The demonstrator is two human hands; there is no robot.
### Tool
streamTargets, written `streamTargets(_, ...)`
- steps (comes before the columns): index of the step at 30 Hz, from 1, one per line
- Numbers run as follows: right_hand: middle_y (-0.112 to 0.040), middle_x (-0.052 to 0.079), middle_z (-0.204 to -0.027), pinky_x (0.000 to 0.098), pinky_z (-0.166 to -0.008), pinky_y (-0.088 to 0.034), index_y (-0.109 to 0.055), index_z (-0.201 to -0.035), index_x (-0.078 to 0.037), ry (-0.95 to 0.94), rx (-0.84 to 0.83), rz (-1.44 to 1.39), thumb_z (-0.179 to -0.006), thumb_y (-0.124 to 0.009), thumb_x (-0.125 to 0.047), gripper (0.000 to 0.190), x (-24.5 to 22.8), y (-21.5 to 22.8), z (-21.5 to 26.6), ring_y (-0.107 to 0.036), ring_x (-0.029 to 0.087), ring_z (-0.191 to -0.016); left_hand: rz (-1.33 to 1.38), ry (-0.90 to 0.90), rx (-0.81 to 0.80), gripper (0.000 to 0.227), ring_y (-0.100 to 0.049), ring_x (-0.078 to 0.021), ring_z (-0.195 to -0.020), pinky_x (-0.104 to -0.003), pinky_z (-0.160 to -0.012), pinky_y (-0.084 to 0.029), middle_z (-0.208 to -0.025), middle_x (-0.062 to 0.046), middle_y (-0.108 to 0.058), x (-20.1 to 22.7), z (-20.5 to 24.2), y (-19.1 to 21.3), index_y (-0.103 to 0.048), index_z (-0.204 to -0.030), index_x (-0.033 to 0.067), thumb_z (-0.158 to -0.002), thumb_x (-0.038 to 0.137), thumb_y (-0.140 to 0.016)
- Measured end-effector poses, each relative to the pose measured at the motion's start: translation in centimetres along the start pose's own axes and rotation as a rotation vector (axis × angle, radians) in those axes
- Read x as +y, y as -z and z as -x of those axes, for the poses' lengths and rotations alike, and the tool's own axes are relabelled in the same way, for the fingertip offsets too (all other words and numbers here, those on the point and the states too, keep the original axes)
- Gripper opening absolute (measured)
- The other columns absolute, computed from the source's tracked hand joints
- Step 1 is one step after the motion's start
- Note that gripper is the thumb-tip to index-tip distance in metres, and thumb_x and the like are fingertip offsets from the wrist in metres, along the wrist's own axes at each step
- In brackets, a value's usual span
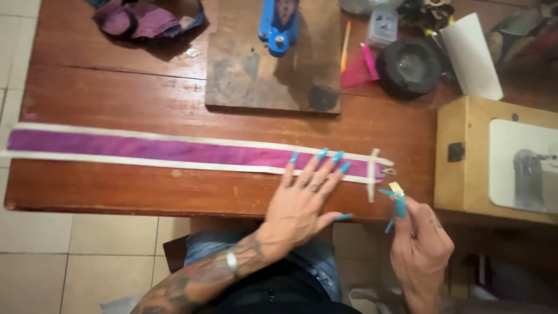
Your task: Applying parallel strips of white adhesive tape to a purple leather strap using a spacer for alignment
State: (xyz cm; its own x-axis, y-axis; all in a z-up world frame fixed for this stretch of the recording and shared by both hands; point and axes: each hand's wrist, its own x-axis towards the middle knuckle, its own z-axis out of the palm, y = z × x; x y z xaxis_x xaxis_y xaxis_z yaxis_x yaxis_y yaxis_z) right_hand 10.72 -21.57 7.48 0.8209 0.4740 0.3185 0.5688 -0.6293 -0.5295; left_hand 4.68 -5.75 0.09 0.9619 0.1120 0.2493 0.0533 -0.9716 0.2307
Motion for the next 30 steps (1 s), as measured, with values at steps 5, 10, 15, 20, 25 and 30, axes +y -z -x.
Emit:
streamTargets(5,-0.060,0.010,-0.083,0.0326,-0.069,-0.041,-0.062,-0.101,-0.003,0.014,0.081,0.092,-0.096,-0.049,-0.012,0.017,1.6,0.1,0.0,-0.053,0.024,-0.069,-0.010,-0.014,-0.005,0.095,-0.016,-0.0226,-0.135,-0.050,-0.105,-0.017,-0.145,-0.003,-0.019,3.3,-2.1,-1.6,-0.022,-0.138,0.0136,-0.066,0.068,-0.053)
streamTargets(10,-0.044,0.007,-0.065,0.0215,-0.048,-0.032,-0.052,-0.099,-0.001,-0.269,0.389,-0.381,-0.107,-0.044,-0.026,0.028,3.1,-0.6,-1.2,-0.042,0.012,-0.055,0.156,-0.112,0.142,0.070,-0.028,-0.0191,-0.133,-0.040,-0.110,-0.021,-0.140,-0.006,-0.033,3.2,-2.7,0.2,-0.032,-0.134,0.0076,-0.081,0.049,-0.053)
streamTargets(15,-0.051,-0.005,-0.077,0.0234,-0.055,-0.044,-0.055,-0.090,-0.021,-0.543,0.500,-1.262,-0.086,-0.058,-0.033,0.013,5.8,-2.7,-5.8,-0.043,0.006,-0.058,0.164,-0.055,0.028,0.073,-0.027,-0.0181,-0.131,-0.039,-0.108,-0.015,-0.141,-0.006,-0.029,0.3,-2.0,-0.3,-0.027,-0.135,0.0078,-0.079,0.051,-0.044)
streamTargets(20,-0.026,-0.010,-0.058,0.0206,-0.066,-0.035,-0.052,-0.096,-0.026,-0.438,0.074,-1.682,-0.088,-0.056,-0.034,0.011,10.0,-7.7,-7.4,-0.024,0.002,-0.050,-0.001,-0.141,-0.016,0.076,-0.019,-0.0163,-0.133,-0.036,-0.109,-0.013,-0.144,-0.004,-0.020,-3.1,-0.6,1.5,-0.022,-0.137,0.0080,-0.081,0.056,-0.042)
streamTargets(25,-0.035,-0.009,-0.060,0.0203,-0.065,-0.033,-0.055,-0.097,-0.023,-0.557,0.145,-1.783,-0.088,-0.056,-0.033,0.013,12.7,-8.5,-7.0,-0.030,0.003,-0.055,0.012,-0.148,-0.036,0.073,-0.020,-0.0143,-0.133,-0.036,-0.108,-0.013,-0.143,-0.002,-0.024,-7.3,1.9,4.0,-0.021,-0.138,0.0110,-0.083,0.057,-0.037)
streamTargets(30,-0.032,-0.010,-0.054,0.0173,-0.062,-0.032,-0.052,-0.091,-0.025,-0.637,0.097,-1.659,-0.089,-0.059,-0.038,0.015,12.4,-8.4,-7.6,-0.031,0.001,-0.052,-0.075,-0.054,-0.049,0.068,-0.025,-0.0151,-0.131,-0.038,-0.106,-0.015,-0.142,-0.003,-0.026,-14.2,5.4,6.8,-0.026,-0.136,0.0105,-0.085,0.054,-0.037)
